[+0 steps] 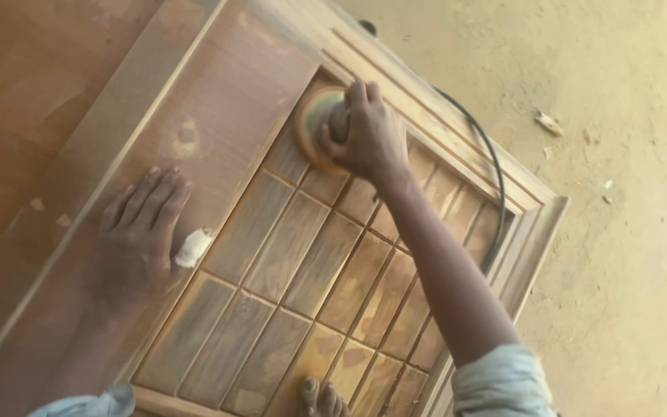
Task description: The person uses an orbital sander to smooth the surface of a wooden door laid flat on the floor. They move the sander across the panels and frame while stabilizing the door with their left hand.
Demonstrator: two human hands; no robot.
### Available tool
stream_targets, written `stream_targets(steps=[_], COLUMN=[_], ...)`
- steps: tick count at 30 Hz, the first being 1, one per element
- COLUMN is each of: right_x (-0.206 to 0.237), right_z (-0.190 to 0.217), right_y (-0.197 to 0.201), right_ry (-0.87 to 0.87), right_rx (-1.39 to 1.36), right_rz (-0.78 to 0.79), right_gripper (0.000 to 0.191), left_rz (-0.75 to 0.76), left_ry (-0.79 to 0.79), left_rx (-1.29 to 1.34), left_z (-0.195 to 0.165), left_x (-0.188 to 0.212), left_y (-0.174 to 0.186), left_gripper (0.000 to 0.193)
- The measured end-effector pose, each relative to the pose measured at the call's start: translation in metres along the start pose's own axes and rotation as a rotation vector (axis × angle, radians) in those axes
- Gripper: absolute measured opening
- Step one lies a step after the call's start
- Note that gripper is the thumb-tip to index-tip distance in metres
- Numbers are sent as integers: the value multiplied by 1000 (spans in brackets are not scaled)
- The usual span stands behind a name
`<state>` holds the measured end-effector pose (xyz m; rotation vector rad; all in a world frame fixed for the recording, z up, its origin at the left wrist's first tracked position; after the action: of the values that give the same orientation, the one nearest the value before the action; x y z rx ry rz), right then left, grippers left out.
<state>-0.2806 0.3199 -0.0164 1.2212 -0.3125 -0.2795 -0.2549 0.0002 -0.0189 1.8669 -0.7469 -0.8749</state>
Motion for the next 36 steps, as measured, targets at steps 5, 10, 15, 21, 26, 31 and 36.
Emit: stream_targets(steps=[5, 10, 15, 21, 26, 31, 36], right_x=[-2, -9, -4, 0, -4, 1, 15], right_z=[5, 10, 14, 23, 29, 23, 24], right_y=[7, -4, 3, 6, 10, 8, 10], right_ry=[75, 111, 168, 186, 170, 44, 52], right_rx=[-85, -43, -44, -47, 0, -4, -31], right_rz=[-35, 68, -19, -24, -69, -45, -38], right_gripper=[50, 46, 47, 45, 47, 49, 50], left_rz=[23, 20, -12, -28, -52, -48, -57], left_ry=[4, 32, 10, 39, 43, 39, 53], left_rx=[21, 0, -7, 12, -8, 32, 41], left_z=[3, 10, 7, 12, 15, 15, 18], left_x=[2, 7, 9, 11, 13, 14, 15], left_y=[2, 2, 4, 9, 11, 12, 14], left_gripper=[58, 55, 57, 55, 53, 56, 54])
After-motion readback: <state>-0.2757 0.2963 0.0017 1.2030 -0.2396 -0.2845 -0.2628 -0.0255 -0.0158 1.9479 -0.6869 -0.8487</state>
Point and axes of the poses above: each hand's wrist, its own x-axis away from the middle knuckle, its own y-axis out of the back of the hand, z = x × y, the point moved 9 cm from there along -x, towards the middle knuckle, and after that the axes turned 12 degrees about -y, right-handed, at the moved point
